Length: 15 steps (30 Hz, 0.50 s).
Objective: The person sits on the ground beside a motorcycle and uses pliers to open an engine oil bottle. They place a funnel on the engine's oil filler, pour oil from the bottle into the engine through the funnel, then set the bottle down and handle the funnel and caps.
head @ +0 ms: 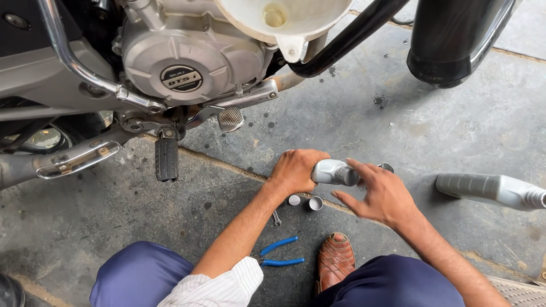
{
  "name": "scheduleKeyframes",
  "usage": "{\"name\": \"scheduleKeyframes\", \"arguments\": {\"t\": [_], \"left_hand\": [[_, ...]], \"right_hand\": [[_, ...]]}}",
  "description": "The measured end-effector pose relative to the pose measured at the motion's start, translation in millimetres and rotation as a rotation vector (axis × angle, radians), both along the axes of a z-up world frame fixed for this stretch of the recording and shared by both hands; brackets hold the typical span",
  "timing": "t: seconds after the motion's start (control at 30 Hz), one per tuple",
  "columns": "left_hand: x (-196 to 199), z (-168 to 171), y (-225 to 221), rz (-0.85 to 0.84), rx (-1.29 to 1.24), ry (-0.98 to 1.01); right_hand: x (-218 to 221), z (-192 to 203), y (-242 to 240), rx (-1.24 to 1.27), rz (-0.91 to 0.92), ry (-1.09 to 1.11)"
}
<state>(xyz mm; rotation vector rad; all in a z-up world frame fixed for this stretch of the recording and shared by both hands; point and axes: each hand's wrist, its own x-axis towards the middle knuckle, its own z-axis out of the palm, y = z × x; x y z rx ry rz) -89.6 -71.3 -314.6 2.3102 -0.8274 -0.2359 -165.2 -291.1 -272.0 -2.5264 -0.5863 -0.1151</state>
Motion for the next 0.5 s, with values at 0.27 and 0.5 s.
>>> {"name": "scheduleKeyframes", "arguments": {"t": [0.27, 0.5], "left_hand": [[2, 3, -3, -0.026, 0.055, 0.0], [6, 10, -2, -0.027, 0.082, 0.051]], "right_hand": [[5, -11, -3, -0.096, -0.03, 0.172], [9, -12, -16, -0.323, 0.353, -0.197]]}}
